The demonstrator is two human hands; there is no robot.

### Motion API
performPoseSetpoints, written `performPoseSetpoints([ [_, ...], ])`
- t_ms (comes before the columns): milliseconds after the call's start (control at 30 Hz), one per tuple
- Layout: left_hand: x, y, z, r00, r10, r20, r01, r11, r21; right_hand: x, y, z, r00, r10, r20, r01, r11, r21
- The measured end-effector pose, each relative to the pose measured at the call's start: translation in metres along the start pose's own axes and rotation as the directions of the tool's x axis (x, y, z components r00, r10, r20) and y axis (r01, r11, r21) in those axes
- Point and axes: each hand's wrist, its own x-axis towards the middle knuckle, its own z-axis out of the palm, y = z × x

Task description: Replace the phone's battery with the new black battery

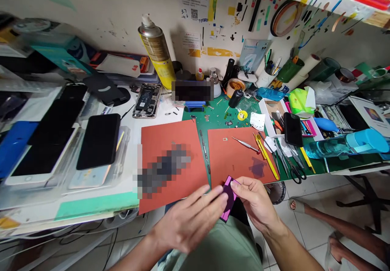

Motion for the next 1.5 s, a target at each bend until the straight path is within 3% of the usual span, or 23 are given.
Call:
performPoseSetpoints([
  [33, 0.0, -0.003, 0.0, 0.989, -0.135, -0.063, 0.134, 0.991, -0.027, 0.0, 0.002, -0.001, 0.999, -0.031, -0.035, 0.03, 0.999, -0.013],
  [67, 0.001, -0.004, 0.0, 0.941, -0.298, -0.159, 0.277, 0.951, -0.14, 0.0, 0.004, -0.002, 0.996, -0.062, -0.059, 0.059, 0.997, -0.04],
  [100, 0.002, -0.003, 0.001, 0.838, -0.528, -0.138, 0.467, 0.824, -0.32, 0.0, 0.006, -0.004, 0.993, -0.09, -0.074, 0.085, 0.994, -0.073],
  [133, 0.004, -0.001, 0.002, 0.708, -0.706, -0.015, 0.604, 0.617, -0.504, 0.0, 0.008, -0.005, 0.99, -0.115, -0.084, 0.106, 0.989, -0.108],
  [167, 0.007, 0.003, 0.005, 0.599, -0.789, 0.137, 0.668, 0.398, -0.628, 0.0, 0.009, -0.005, 0.986, -0.137, -0.093, 0.124, 0.983, -0.139],
  [200, 0.011, 0.007, 0.007, 0.523, -0.805, 0.281, 0.699, 0.217, -0.681, 0.0, 0.01, -0.005, 0.983, -0.156, -0.098, 0.139, 0.977, -0.162],
  [233, 0.015, 0.01, 0.01, 0.473, -0.799, 0.371, 0.712, 0.099, -0.695, 0.0, 0.01, -0.004, 0.98, -0.169, -0.1, 0.15, 0.973, -0.175],
  [300, 0.023, 0.015, 0.014, 0.415, -0.801, 0.433, 0.719, -0.003, -0.695, 0.001, 0.009, 0.0, 0.981, -0.171, -0.092, 0.154, 0.974, -0.168],
  [367, 0.029, 0.017, 0.018, 0.374, -0.83, 0.414, 0.709, -0.031, -0.704, 0.001, 0.009, 0.003, 0.989, -0.134, -0.058, 0.125, 0.983, -0.132],
  [500, 0.034, 0.016, 0.022, 0.353, -0.844, 0.403, 0.678, -0.065, -0.732, 0.0, 0.013, 0.003, 0.996, -0.079, -0.033, 0.075, 0.992, -0.101],
  [700, 0.033, 0.014, 0.03, 0.291, -0.812, 0.506, 0.665, -0.209, -0.717, 0.001, 0.017, 0.002, 0.976, -0.176, -0.131, 0.143, 0.963, -0.227],
  [833, 0.034, 0.015, 0.033, 0.297, -0.835, 0.463, 0.646, -0.181, -0.741, 0.0, 0.017, 0.006, 0.986, -0.147, -0.08, 0.126, 0.966, -0.225],
  [1033, 0.032, 0.013, 0.042, 0.29, -0.829, 0.479, 0.645, -0.2, -0.737, -0.001, 0.021, 0.005, 0.973, -0.199, -0.115, 0.169, 0.959, -0.229],
  [1233, 0.021, 0.01, 0.056, 0.28, -0.853, 0.441, 0.644, -0.173, -0.745, 0.0, 0.02, 0.005, 0.991, -0.123, -0.046, 0.113, 0.976, -0.184],
  [1367, 0.027, 0.01, 0.049, 0.299, -0.835, 0.462, 0.67, -0.161, -0.725, 0.0, 0.023, 0.004, 0.985, -0.149, -0.087, 0.136, 0.98, -0.143],
  [1500, 0.035, 0.014, 0.037, 0.289, -0.821, 0.492, 0.706, -0.164, -0.689, 0.004, 0.017, 0.0, 0.992, -0.118, -0.043, 0.111, 0.982, -0.15],
])
